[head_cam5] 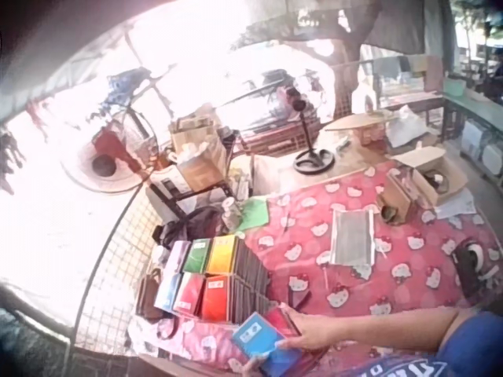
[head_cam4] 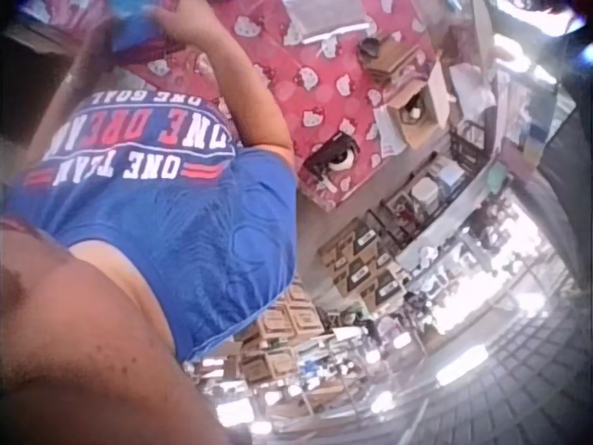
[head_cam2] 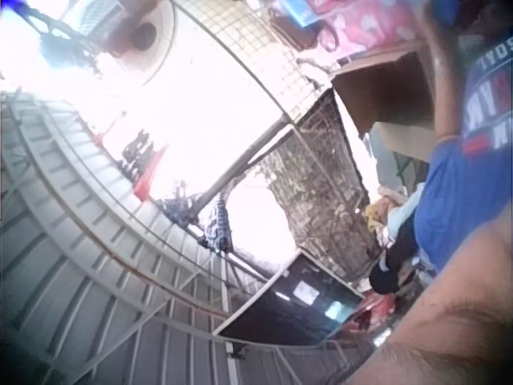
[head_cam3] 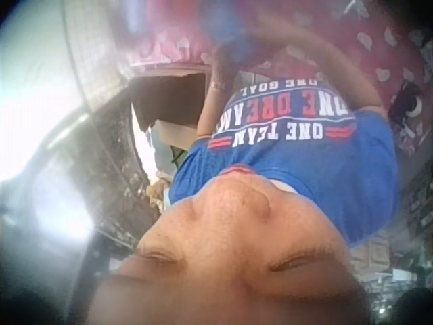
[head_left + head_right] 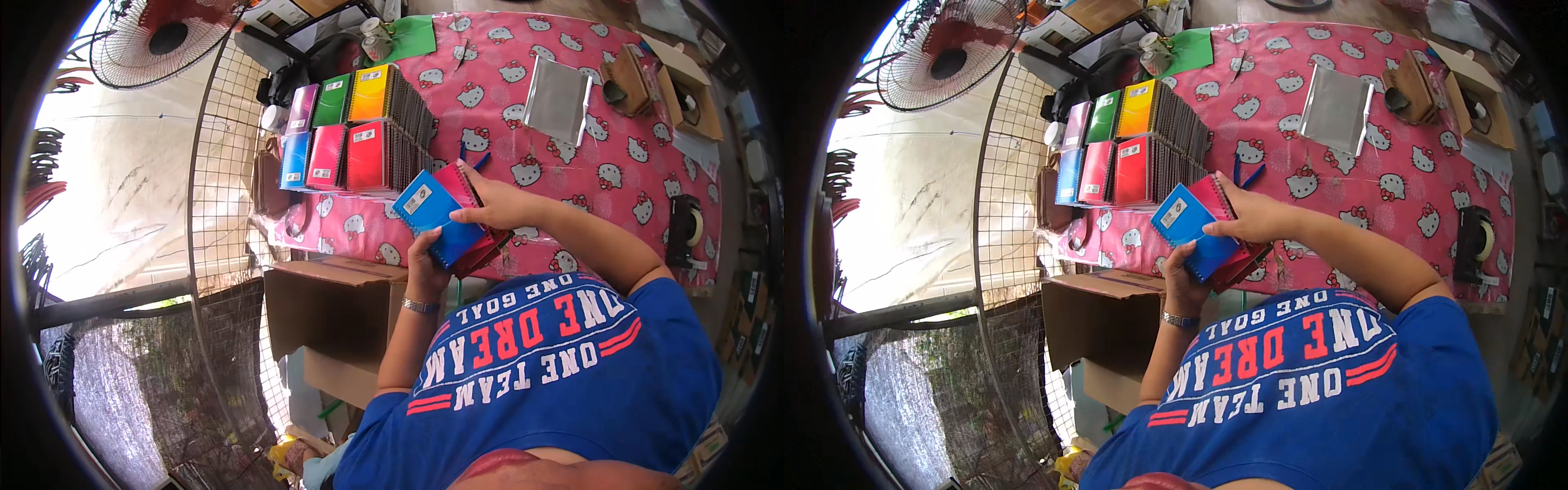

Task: The person organizes stacks of colorful notebooks on a table, places a stack into a clear plastic bag, and then seals the bag with tape.

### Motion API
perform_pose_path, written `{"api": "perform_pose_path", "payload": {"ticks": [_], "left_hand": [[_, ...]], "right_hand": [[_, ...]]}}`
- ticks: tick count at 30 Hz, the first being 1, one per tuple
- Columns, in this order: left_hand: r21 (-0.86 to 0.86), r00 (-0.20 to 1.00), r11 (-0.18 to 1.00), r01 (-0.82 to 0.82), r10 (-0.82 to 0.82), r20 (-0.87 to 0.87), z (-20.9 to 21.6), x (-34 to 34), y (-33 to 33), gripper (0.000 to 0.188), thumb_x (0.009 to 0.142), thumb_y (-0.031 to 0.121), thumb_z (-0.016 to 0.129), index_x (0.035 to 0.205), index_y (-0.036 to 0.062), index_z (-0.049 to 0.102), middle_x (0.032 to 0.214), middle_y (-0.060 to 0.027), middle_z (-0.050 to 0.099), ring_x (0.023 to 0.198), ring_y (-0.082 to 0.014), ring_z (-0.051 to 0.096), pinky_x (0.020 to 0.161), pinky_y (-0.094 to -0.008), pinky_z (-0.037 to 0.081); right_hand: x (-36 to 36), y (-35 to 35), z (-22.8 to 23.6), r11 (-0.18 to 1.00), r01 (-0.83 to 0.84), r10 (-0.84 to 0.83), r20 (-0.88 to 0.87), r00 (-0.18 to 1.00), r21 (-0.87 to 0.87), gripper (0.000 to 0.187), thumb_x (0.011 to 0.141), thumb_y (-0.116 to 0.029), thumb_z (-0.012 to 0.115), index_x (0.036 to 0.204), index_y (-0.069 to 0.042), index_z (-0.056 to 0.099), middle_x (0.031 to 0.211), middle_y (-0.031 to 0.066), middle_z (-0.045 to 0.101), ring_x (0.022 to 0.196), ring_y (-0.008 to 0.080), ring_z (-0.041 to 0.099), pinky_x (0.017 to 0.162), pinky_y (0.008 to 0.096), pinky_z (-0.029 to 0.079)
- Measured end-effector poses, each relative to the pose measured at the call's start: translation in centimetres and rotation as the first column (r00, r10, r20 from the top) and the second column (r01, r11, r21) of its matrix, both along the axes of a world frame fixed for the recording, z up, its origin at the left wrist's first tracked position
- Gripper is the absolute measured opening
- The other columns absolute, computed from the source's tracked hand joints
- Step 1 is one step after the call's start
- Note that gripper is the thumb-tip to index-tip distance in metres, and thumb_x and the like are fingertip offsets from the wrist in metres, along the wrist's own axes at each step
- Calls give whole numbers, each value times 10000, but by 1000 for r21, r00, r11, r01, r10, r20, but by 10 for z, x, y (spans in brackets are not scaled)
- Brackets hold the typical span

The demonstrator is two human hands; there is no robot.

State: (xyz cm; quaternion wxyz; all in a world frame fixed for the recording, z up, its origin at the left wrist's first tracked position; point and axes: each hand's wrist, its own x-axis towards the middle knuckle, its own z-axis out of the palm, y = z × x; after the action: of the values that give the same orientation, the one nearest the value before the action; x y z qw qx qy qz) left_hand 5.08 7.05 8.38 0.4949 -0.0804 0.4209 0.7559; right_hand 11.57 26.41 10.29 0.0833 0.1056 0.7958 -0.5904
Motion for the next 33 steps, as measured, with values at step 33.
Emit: {"api": "perform_pose_path", "payload": {"ticks": [33], "left_hand": [[27, 959, 975, -219, 210, 188, -70, -36, -43, 353, 818, 206, 639, 1138, 74, 574, 1092, -75, 639, 1007, -273, 615, 922, -437, 486]], "right_hand": [[-100, -36, -10, 932, 241, -51, -560, 827, 271, 626, 882, -415, 600, 1332, -18, 419, 1187, 185, 481, 1094, 366, 510, 964, 399, 411]]}}
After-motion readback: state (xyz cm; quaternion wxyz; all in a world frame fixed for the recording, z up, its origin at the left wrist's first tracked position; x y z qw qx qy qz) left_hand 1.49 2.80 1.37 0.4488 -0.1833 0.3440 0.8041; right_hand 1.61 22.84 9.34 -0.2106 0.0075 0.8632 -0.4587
